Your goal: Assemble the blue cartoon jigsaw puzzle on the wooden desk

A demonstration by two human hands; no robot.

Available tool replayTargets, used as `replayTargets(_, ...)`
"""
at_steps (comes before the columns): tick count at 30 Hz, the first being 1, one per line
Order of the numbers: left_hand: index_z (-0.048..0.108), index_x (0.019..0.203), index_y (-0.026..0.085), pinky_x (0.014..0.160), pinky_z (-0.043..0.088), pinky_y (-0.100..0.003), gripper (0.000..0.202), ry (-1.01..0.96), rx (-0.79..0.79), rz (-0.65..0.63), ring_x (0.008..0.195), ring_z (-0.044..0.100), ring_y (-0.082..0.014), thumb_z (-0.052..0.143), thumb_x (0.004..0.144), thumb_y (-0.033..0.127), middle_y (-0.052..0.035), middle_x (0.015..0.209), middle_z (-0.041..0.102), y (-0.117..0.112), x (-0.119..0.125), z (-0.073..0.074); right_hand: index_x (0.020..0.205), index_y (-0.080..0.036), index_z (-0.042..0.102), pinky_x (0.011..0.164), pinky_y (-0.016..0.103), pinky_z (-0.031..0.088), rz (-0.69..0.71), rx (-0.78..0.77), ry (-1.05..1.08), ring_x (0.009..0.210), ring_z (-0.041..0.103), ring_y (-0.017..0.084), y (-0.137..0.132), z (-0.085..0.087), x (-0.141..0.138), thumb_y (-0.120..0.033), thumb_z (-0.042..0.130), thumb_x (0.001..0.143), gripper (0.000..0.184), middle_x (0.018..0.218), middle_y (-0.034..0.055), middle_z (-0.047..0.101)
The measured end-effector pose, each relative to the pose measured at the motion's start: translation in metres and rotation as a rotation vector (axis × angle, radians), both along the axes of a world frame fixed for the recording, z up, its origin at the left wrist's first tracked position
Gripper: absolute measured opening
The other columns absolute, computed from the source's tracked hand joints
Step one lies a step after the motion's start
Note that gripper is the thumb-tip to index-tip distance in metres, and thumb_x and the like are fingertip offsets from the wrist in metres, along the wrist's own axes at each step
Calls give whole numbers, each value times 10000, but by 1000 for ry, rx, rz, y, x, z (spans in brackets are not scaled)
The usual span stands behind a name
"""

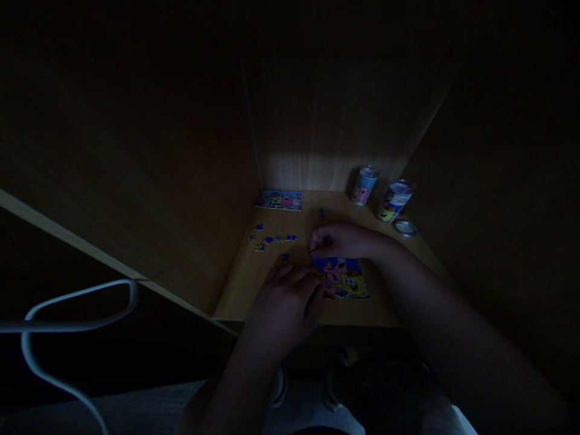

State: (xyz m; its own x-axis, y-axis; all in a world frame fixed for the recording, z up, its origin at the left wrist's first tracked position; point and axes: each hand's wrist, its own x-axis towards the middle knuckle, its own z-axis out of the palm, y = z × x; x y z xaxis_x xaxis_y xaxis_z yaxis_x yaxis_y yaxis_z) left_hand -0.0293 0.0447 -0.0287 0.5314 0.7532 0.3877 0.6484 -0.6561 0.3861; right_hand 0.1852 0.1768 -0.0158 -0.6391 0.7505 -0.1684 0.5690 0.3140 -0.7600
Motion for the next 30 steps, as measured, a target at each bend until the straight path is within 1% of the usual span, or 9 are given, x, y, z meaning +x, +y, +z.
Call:
replayTargets(5, 723, 1103, 233, 1057, 514, -526, 125, 11, -5, 1, 1071, 678, -248, 624, 1039, 192, -28, 1151, 769, -1, 0, 1, 983, -202, 757, 689, 269, 495, -10, -18, 9, 762, 665, 149, -1, 1, -1, -306, 767, 866, 157, 891, 15, 765)
replayTargets(8, 723, 1095, 234, 1023, 527, -516, 117, 10, -2, 0, 1060, 681, -249, 625, 1042, 199, -31, 1149, 769, -1, 0, 1, 983, -192, 754, 677, 263, 487, -4, -9, 7, 751, 654, 145, -2, 2, -1, -295, 760, 873, 151, 867, 13, 755)
replayTargets(10, 726, 1088, 236, 1010, 533, -512, 116, 6, 0, 3, 1057, 681, -250, 630, 1038, 194, -32, 1144, 770, 0, 0, 1, 987, -191, 751, 668, 260, 485, -7, -11, 4, 737, 648, 142, -2, 2, -2, -301, 757, 878, 155, 860, 11, 751)
replayTargets(14, 727, 1081, 237, 1034, 524, -523, 115, 4, 4, 2, 1058, 678, -252, 638, 1030, 185, -27, 1133, 773, 0, 0, 2, 984, -195, 752, 671, 262, 490, -1, -3, 10, 743, 656, 145, 0, 0, -1, -312, 756, 873, 161, 876, 10, 761)
replayTargets(19, 726, 1087, 238, 1018, 535, -498, 117, 7, 2, 4, 1055, 683, -247, 634, 1032, 191, -39, 1134, 772, 0, 0, 2, 996, -193, 756, 671, 268, 492, 6, 6, 7, 748, 665, 153, 0, 0, 0, -333, 754, 864, 192, 871, 8, 760)
replayTargets(25, 727, 1091, 235, 1004, 541, -503, 120, 4, 13, -4, 1057, 684, -247, 627, 1036, 197, -39, 1131, 770, 0, 0, 0, 987, -201, 754, 664, 261, 489, -5, 3, -17, 745, 656, 148, -3, 4, -1, -315, 753, 875, 159, 868, 11, 759)
replayTargets(30, 728, 1097, 242, 1001, 540, -505, 128, 10, -8, 2, 1072, 684, -253, 622, 1041, 199, -30, 1146, 770, 0, 0, 0, 988, -203, 747, 673, 268, 496, -4, 2, -11, 757, 663, 152, -2, 2, -2, -291, 746, 879, 140, 888, 17, 758)
